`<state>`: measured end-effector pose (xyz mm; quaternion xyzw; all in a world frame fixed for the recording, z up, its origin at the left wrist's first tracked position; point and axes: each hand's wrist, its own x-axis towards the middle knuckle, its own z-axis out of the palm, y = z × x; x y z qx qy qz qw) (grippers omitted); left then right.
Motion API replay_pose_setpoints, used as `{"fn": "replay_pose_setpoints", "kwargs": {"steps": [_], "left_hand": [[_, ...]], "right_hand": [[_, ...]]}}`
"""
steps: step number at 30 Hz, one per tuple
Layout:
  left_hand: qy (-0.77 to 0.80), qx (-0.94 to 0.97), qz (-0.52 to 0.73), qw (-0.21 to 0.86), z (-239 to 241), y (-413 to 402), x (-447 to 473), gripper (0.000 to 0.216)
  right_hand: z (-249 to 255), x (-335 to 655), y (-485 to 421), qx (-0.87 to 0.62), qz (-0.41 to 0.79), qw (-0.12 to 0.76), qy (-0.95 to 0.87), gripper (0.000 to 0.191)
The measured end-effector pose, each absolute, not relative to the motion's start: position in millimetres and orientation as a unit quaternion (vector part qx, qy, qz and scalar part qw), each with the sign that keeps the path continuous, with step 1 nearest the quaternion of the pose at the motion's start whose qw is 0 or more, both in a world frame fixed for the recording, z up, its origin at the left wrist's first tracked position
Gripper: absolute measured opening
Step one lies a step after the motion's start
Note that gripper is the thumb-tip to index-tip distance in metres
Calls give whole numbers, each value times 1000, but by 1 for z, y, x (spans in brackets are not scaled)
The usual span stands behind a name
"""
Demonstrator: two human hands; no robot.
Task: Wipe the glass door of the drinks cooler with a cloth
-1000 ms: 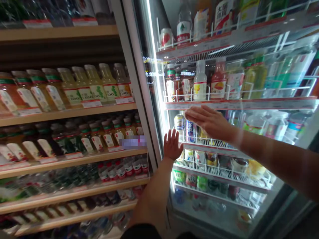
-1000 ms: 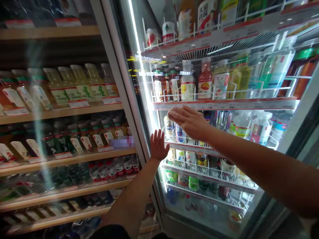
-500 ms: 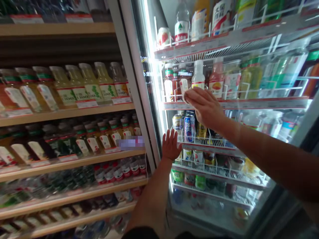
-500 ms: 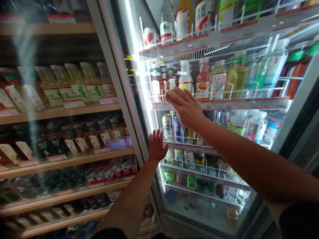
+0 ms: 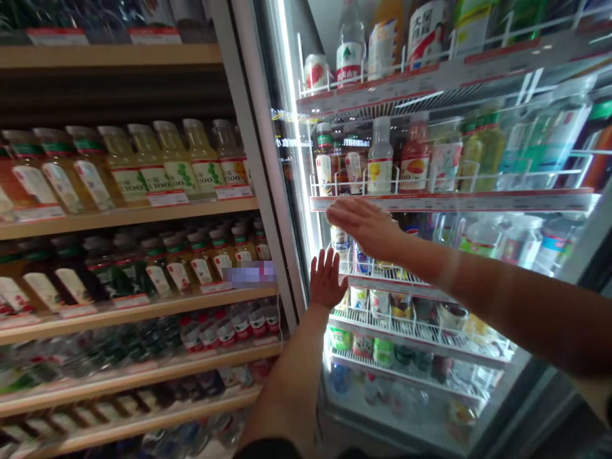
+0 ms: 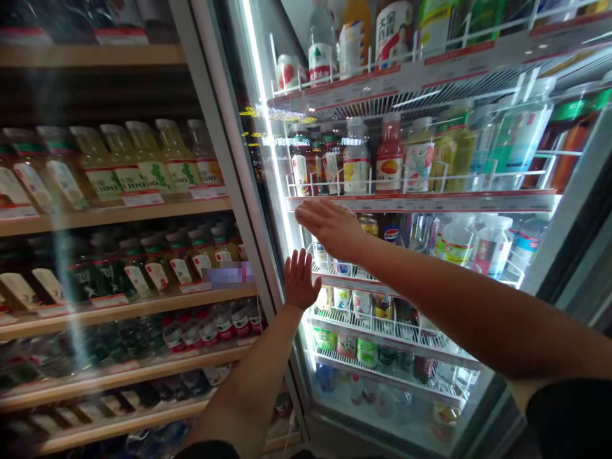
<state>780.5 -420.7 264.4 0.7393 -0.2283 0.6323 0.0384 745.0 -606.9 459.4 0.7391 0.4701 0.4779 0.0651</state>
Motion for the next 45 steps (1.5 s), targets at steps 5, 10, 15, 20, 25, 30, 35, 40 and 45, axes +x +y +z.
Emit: {"fn": "replay_pose_setpoints", "kwargs": {"steps": [5, 10, 15, 20, 25, 30, 35, 40, 45], "left_hand": [[-228, 738, 634, 32, 265, -421, 780, 73], [-217, 750, 625, 27, 262, -420, 781, 74], [-222, 751, 620, 34, 262, -420, 782, 75], [-220, 746, 628, 27, 263, -421, 781, 73], [-221, 744, 630, 28, 264, -421, 781, 72], [-220, 736, 639, 21, 265, -421, 780, 71], [-221, 733, 644, 18, 267, -421, 778, 70], [-219, 731, 646, 15, 266, -421, 779, 70], [-221, 733, 643, 18, 267, -421, 778, 70]], "right_hand": [[464, 747, -605, 732, 471, 80, 485, 63], [473, 749, -605, 737, 508, 26, 445, 66], [462, 747, -606, 732, 410, 95, 536, 55], [484, 751, -608, 732, 544, -5, 409, 63], [454, 749, -604, 722, 421, 102, 539, 59], [470, 747, -615, 729, 520, 26, 446, 66], [454, 741, -622, 738, 450, 46, 501, 65], [466, 737, -639, 741, 445, 67, 499, 61], [473, 731, -655, 740, 525, 19, 419, 61]]}}
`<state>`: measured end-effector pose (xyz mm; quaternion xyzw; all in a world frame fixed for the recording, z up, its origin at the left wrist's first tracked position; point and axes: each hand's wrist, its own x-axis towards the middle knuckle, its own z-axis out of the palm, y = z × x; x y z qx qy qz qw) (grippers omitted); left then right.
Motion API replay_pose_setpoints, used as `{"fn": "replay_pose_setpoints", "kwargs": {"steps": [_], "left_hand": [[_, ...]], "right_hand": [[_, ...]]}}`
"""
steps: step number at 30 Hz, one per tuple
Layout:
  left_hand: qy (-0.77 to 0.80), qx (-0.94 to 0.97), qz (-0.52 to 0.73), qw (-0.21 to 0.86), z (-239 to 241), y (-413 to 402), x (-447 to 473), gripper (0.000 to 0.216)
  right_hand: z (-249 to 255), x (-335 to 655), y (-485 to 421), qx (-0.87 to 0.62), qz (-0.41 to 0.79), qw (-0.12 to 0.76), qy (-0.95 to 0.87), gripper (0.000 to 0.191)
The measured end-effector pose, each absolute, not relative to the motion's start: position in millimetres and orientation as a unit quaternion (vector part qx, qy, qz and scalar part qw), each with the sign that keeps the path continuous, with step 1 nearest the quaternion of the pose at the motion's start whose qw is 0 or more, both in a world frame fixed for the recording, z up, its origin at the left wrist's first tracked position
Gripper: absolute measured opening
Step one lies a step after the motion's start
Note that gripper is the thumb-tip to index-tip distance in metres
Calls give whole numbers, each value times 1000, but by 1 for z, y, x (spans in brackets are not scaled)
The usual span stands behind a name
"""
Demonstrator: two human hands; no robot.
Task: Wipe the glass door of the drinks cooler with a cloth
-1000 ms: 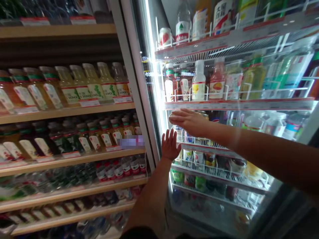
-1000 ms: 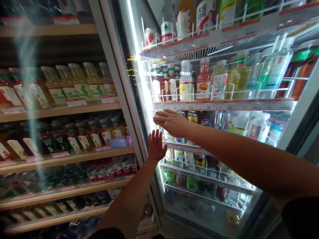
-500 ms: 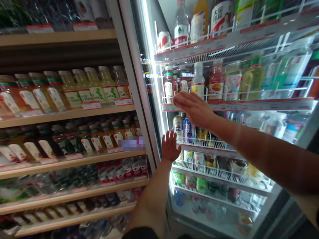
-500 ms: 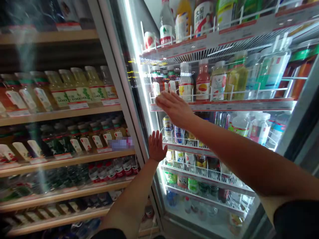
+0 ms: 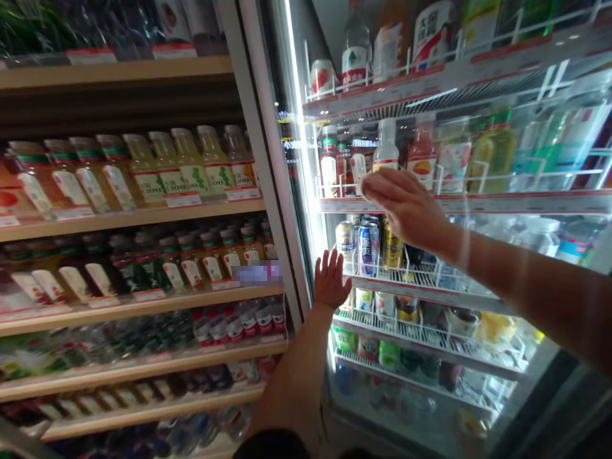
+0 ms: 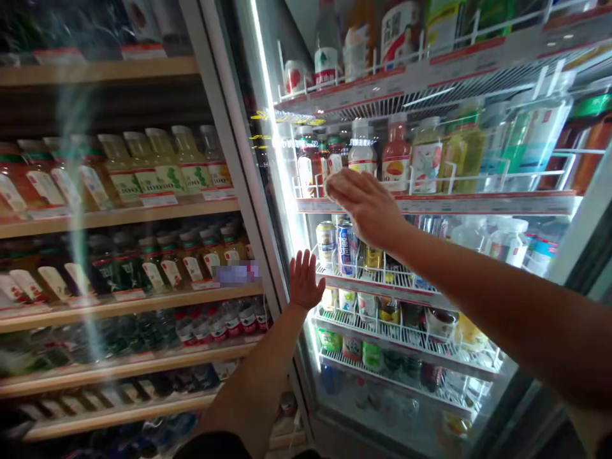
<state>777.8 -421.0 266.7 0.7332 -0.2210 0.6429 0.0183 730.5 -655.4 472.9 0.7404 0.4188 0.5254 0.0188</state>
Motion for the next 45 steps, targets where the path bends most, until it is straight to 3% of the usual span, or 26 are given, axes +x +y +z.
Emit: {"fn": "replay_pose_setpoints", "kwargs": {"steps": [4, 11, 17, 23, 29, 35, 37, 41, 45], "left_hand": [[-222, 735, 641, 20, 267, -421, 777, 71], [-218, 739, 637, 18, 266, -421, 778, 72], [-223, 735, 640, 17, 266, -421, 778, 71], [-226, 734, 640, 23, 265, -421, 780, 70], [-224, 741, 633, 25, 265, -421, 780, 72], [-224, 734, 640, 29, 265, -422, 780, 71], [-226, 732, 641, 33, 265, -422, 780, 71], [-225, 732, 642, 33, 265, -422, 781, 71], [-224, 732, 643, 31, 264, -421, 781, 70]], "right_hand": [[438, 724, -663, 721, 409, 122, 545, 57], [462, 721, -685, 743, 554, 38, 373, 69], [436, 719, -696, 713, 436, 153, 528, 67], [463, 726, -710, 713, 613, 21, 341, 63], [446, 723, -709, 713, 488, 138, 483, 70], [515, 728, -700, 710, 637, -30, 300, 51], [509, 730, -684, 716, 610, -18, 338, 56], [489, 735, -651, 729, 472, 99, 486, 66], [516, 744, -630, 744, 537, 24, 398, 58]]}}
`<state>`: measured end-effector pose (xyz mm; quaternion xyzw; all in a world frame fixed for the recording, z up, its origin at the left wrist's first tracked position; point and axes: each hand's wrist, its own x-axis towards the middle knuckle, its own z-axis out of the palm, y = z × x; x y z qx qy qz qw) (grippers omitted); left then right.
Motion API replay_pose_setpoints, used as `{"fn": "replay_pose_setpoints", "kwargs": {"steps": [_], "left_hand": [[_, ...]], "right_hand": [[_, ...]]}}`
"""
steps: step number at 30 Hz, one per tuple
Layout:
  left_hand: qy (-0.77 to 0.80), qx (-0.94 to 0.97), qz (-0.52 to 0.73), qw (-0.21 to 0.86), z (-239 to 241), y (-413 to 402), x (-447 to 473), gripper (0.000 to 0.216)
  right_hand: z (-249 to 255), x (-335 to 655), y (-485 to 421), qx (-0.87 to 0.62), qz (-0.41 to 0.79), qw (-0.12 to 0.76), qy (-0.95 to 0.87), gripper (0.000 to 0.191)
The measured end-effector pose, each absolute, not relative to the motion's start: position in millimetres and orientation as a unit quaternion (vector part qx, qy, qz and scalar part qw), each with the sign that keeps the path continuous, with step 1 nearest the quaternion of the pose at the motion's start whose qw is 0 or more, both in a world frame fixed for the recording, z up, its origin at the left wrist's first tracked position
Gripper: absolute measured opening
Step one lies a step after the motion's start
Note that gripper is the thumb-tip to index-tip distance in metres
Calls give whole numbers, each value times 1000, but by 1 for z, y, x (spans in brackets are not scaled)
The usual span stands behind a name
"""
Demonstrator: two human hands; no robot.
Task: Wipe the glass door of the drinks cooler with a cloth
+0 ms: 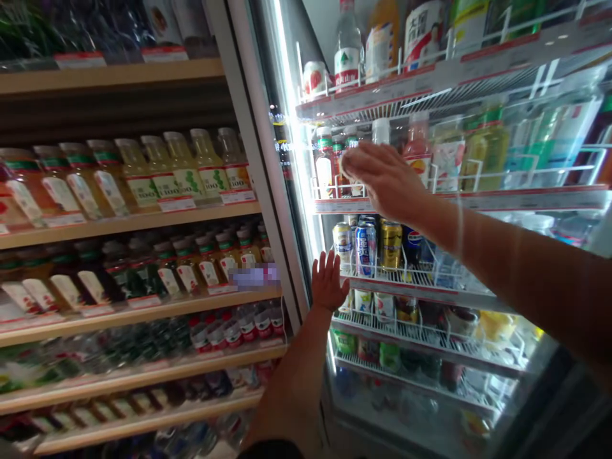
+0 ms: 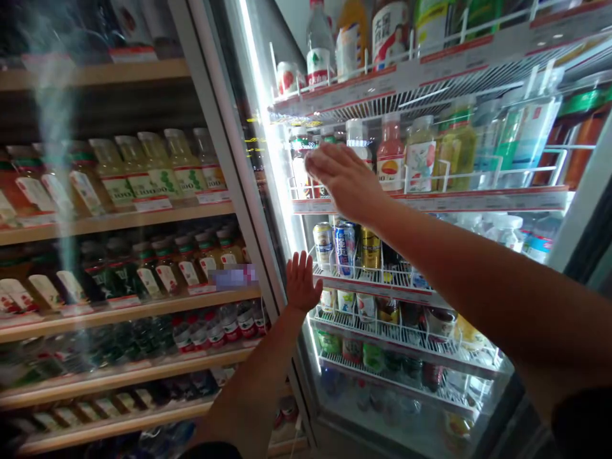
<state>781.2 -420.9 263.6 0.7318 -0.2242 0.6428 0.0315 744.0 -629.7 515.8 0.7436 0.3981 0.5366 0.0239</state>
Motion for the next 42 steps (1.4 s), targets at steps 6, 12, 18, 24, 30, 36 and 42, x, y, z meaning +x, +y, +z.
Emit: {"fn": "replay_pose_setpoints", "kwargs": {"steps": [6, 12, 18, 24, 30, 36, 42], "left_hand": [[-225, 745, 626, 44, 261, -419, 783, 73], [-229, 733, 639, 35, 265, -420, 781, 71], [-236, 738, 630, 40, 270, -420, 768, 70], [-286, 709, 628, 147, 299, -446, 738, 70], [-360, 719, 586, 98, 316, -456, 734, 64], [-357, 678, 641, 46, 333, -435, 740, 29], [-307, 663, 673, 118, 452, -425, 773, 32]], "right_hand": [[488, 750, -592, 742, 434, 101, 501, 49], [500, 750, -598, 733, 525, 40, 430, 53], [446, 743, -615, 744, 461, 43, 482, 57], [397, 732, -604, 767, 412, -32, 492, 78], [398, 714, -656, 776, 492, 14, 394, 80], [363, 704, -738, 794, 511, 86, 318, 77], [356, 707, -737, 788, 526, 129, 293, 74]]}}
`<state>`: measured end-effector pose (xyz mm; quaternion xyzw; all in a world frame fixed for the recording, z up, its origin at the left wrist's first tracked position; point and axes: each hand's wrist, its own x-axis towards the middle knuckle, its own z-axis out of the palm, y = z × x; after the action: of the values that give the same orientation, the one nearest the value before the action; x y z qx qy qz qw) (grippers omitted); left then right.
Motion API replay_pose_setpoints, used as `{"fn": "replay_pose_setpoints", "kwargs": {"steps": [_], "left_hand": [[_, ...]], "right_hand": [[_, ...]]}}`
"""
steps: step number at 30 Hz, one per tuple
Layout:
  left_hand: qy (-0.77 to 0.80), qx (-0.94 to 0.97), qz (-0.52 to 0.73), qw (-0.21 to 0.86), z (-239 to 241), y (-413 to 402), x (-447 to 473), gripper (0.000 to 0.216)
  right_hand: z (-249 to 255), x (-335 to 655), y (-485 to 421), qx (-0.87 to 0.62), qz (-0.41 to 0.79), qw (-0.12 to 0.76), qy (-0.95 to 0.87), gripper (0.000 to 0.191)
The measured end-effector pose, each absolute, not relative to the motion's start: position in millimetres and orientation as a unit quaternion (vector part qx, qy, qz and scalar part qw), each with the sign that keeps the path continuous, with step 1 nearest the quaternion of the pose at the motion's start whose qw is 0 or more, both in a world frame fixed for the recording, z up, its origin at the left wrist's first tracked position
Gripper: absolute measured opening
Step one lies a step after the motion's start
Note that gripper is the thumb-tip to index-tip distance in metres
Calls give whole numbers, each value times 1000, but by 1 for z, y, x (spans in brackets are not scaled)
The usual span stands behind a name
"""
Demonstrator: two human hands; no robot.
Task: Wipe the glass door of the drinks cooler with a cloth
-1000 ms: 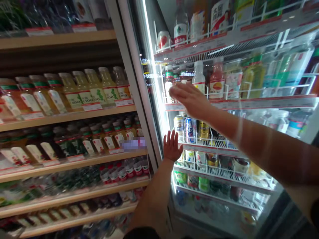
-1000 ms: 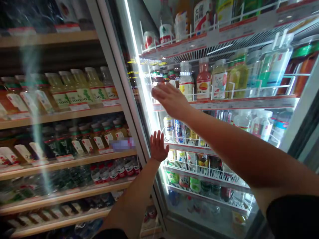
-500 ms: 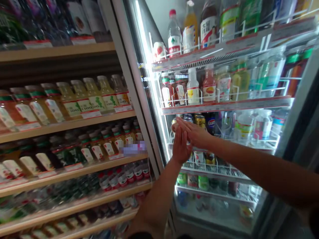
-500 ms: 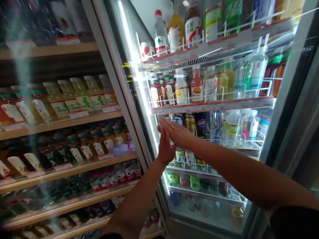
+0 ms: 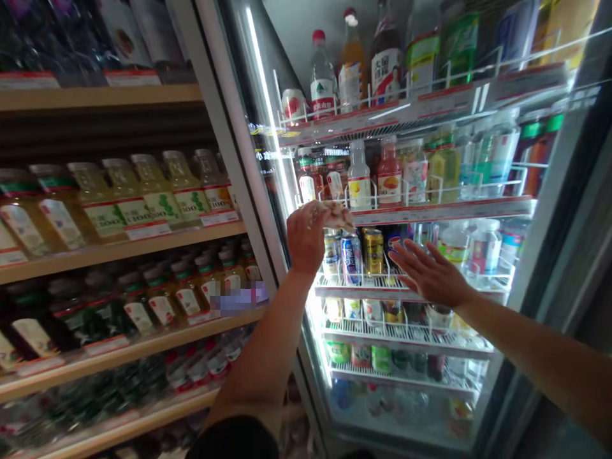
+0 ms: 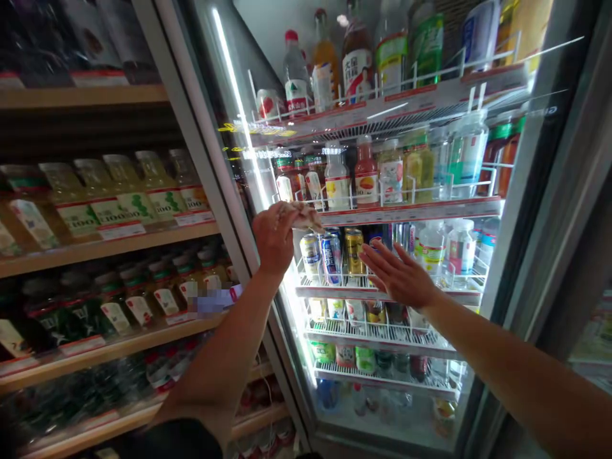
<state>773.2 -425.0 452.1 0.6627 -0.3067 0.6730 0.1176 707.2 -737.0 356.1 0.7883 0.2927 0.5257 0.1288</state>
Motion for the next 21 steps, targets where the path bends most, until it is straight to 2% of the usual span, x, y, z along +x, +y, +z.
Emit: {"fn": "replay_pose_setpoints", "kwargs": {"steps": [1, 3, 7, 9, 11, 16, 18, 21], "left_hand": [[-294, 668, 671, 133, 453, -424, 776, 33], [-278, 671, 671, 148, 423, -423, 773, 33], [-285, 673, 669, 131, 301, -419, 746, 21], [-304, 692, 645, 115, 265, -409, 738, 21], [-301, 700, 638, 112, 269, -395, 744, 23], [-207, 719, 647, 144, 340, -370, 776, 28], [-217, 723, 642, 134, 330, -373, 770, 26], [-295, 727, 612, 99, 275, -386, 744, 21]], "right_hand": [[357, 707, -736, 789, 526, 125, 293, 74], [357, 706, -736, 792, 523, 107, 296, 74], [356, 705, -738, 788, 527, 107, 300, 75], [356, 706, -738, 786, 528, 116, 299, 76], [356, 705, -737, 788, 526, 118, 297, 76], [358, 703, -736, 785, 530, 125, 295, 76], [358, 703, -735, 784, 531, 123, 296, 75], [358, 703, -735, 780, 538, 134, 292, 72]]}}
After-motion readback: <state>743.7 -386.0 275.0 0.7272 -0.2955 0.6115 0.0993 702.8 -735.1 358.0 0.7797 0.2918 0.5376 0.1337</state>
